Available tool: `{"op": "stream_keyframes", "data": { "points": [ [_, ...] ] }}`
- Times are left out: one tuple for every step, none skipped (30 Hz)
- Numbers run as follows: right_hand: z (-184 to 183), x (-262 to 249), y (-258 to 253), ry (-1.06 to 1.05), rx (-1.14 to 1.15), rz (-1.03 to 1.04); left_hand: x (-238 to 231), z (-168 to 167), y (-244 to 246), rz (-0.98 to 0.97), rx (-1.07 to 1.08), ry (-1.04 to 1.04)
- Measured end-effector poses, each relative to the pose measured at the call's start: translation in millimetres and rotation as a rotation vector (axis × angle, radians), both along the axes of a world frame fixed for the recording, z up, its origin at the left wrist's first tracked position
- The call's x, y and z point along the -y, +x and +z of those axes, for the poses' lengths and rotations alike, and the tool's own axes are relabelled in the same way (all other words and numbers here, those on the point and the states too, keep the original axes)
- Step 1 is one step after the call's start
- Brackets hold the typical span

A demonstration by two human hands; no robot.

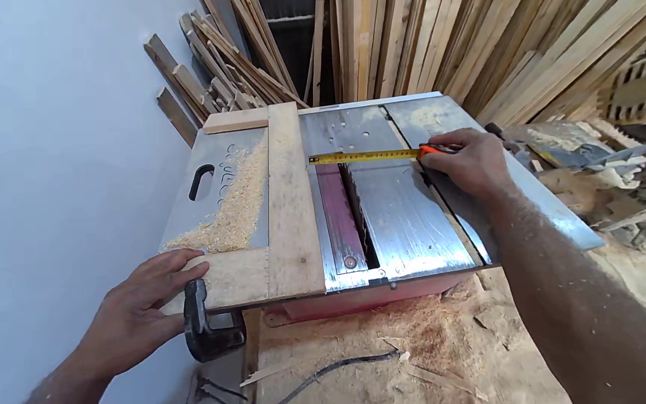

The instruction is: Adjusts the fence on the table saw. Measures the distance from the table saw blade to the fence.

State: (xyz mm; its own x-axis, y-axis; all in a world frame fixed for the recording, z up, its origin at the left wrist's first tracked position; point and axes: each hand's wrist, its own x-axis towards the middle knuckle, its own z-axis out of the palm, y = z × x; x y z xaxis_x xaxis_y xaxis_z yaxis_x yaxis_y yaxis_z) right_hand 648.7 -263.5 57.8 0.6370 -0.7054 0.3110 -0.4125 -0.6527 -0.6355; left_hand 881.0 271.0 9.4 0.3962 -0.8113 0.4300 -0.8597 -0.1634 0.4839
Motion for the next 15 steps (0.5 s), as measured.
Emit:
{"op": "stream_keyframes", "data": {
  "points": [
    [0.8,0.7,-1.3,-0.002,0.005,0.007,0.3,0.9,-0.3,0.003,-0.001,0.002],
    [1.1,-0.2,-3.5,0.002,0.013,0.013,-0.6,1.8,-1.5,0.008,0.001,0.012],
    [-0.1,-3.0,-6.9,0.006,0.026,0.015,-1.7,3.0,-3.4,0.012,0.000,0.026],
    [-1.0,-7.3,-11.7,0.014,0.040,0.015,-1.5,4.9,-4.9,0.013,-0.011,0.034],
    [0.3,-12.2,-17.5,0.014,0.062,0.013,-0.3,7.0,-6.0,0.009,-0.023,0.037],
    [2.4,-17.2,-24.2,0.005,0.081,0.013,1.0,8.5,-6.9,0.004,-0.031,0.036],
    [4.3,-22.1,-31.8,-0.005,0.098,0.017,2.1,9.4,-7.7,0.006,-0.031,0.031],
    [4.4,-27.1,-40.4,-0.019,0.114,0.025,2.7,10.5,-8.4,0.009,-0.033,0.033],
    [3.1,-33.7,-50.1,-0.033,0.126,0.027,3.2,11.7,-8.9,0.012,-0.032,0.036],
    [1.4,-40.9,-60.1,-0.048,0.130,0.023,4.0,13.2,-9.4,0.012,-0.033,0.039],
    [-1.3,-48.1,-70.1,-0.057,0.133,0.024,4.6,14.6,-10.3,0.015,-0.038,0.041],
    [-4.9,-55.0,-79.3,-0.060,0.143,0.031,5.0,15.7,-11.2,0.021,-0.040,0.045],
    [-8.8,-60.5,-87.4,-0.065,0.164,0.042,5.4,16.3,-11.9,0.026,-0.041,0.047],
    [-12.5,-64.8,-94.5,-0.066,0.186,0.052,6.0,16.6,-12.5,0.031,-0.040,0.044],
    [-15.5,-68.2,-100.8,-0.069,0.205,0.059,6.3,16.6,-12.8,0.032,-0.042,0.040]
  ]
}}
